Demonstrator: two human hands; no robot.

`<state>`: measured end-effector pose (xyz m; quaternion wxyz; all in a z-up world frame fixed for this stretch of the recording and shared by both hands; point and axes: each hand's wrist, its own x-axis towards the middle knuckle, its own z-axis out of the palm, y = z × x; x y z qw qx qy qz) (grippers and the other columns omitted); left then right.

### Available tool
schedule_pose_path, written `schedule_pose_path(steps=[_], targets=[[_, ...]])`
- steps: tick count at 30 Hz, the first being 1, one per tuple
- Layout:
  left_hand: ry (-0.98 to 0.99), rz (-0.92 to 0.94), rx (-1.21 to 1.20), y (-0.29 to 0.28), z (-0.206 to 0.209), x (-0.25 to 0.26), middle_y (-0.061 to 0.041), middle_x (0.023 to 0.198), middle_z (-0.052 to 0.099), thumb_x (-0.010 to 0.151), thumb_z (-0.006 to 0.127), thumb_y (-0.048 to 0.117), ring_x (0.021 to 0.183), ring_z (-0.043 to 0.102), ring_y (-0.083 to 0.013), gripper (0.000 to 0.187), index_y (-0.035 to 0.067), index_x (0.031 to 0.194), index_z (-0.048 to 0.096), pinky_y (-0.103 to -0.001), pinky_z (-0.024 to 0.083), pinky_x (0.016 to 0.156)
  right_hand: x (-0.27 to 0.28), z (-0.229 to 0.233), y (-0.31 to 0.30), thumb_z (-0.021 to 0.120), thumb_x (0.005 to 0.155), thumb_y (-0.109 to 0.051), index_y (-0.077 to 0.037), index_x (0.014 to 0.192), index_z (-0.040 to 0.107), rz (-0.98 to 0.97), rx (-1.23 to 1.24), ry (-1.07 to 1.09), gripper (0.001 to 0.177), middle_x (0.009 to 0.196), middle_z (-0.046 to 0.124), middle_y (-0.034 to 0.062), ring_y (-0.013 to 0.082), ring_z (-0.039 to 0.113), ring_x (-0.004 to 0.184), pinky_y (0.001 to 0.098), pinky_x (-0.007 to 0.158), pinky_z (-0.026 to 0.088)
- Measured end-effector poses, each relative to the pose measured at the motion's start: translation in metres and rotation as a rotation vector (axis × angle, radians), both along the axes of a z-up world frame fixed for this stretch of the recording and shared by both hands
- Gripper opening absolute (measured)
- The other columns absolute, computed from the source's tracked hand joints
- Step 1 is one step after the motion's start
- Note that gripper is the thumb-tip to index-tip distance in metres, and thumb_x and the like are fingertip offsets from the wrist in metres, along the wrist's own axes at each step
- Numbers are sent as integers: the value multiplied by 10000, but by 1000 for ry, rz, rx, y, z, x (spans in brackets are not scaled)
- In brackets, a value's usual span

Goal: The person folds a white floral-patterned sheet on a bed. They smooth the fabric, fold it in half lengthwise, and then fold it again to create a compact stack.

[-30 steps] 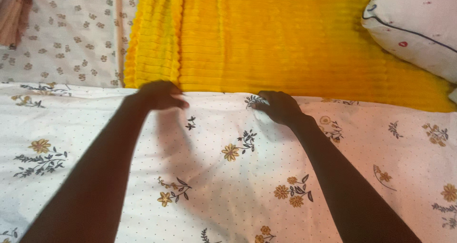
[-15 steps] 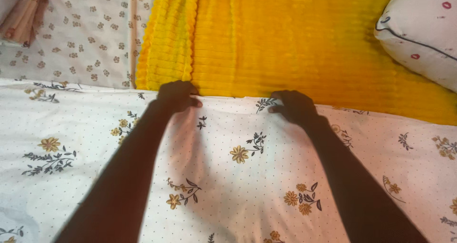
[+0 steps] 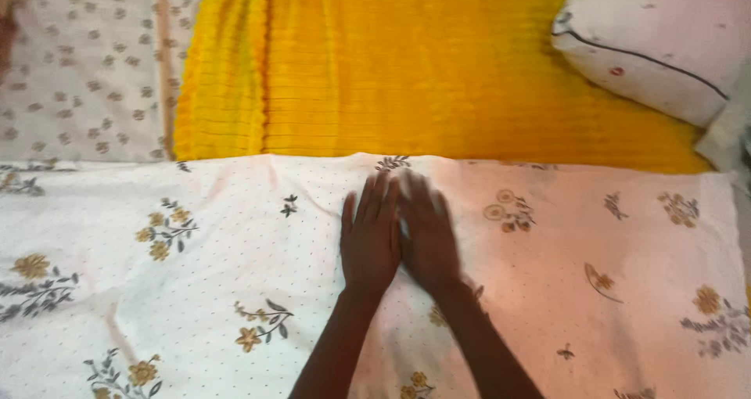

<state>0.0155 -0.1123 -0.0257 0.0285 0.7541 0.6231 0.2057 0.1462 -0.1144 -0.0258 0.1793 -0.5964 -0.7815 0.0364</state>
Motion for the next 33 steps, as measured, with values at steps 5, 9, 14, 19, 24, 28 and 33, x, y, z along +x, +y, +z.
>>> schedule_pose_path(steps=[5,9,14,19,24,28,33], targets=[[91,42,-13,0,-16,9,-88,1680,304,1049,428,459,1545,287,-273,630,130,1585,378,-513,158,1256,110,-19,-19,559,964,-476,-180,1586,348,-25,-34,29,720,1684,263,119,329,242,1544,501,1240,174],[160,157,35,15,-14,22,-104,1663,325,1030,423,427,1539,283,-280,617,127,1568,396,-530,142,1251,200,-32,-27,545,988,-447,-155,1600,346,-198,-61,-43,706,1701,250,132,334,223,1557,536,1239,170],[324,267,-75,18,-7,83,-142,1650,339,1076,410,333,1569,289,-282,583,66,1593,370,-525,173,1299,231,-35,-36,517,1099,-415,-55,1651,294,-594,-4,-55,696,1722,248,185,362,236,1573,572,1239,203],[-58,-240,6,-25,-18,167,-80,1707,318,1073,417,293,1584,306,-256,581,93,1615,357,-500,198,1289,189,-37,-65,477,1060,-394,-168,1630,315,-298,16,-43,635,1710,268,128,327,249,1582,550,1245,218],[56,-256,-60,-33,-41,184,-75,1688,292,1043,425,341,1538,284,-246,607,119,1604,355,-506,184,1247,246,-38,-92,481,1027,-442,-188,1610,309,-289,-39,-89,658,1687,278,121,345,256,1543,560,1220,204],[69,-201,-70,-28,-42,188,-58,1669,299,1030,437,366,1527,284,-249,589,157,1576,370,-515,179,1232,320,-44,-108,473,1029,-429,-178,1637,301,-446,-67,-55,680,1697,281,131,359,261,1545,573,1219,220],[118,-91,-11,-34,-41,207,-70,1668,329,1046,439,324,1542,301,-268,567,139,1579,388,-529,187,1251,395,-51,-131,487,1045,-428,-202,1644,309,-558,-144,-179,664,1712,291,100,330,269,1567,594,1223,224]])
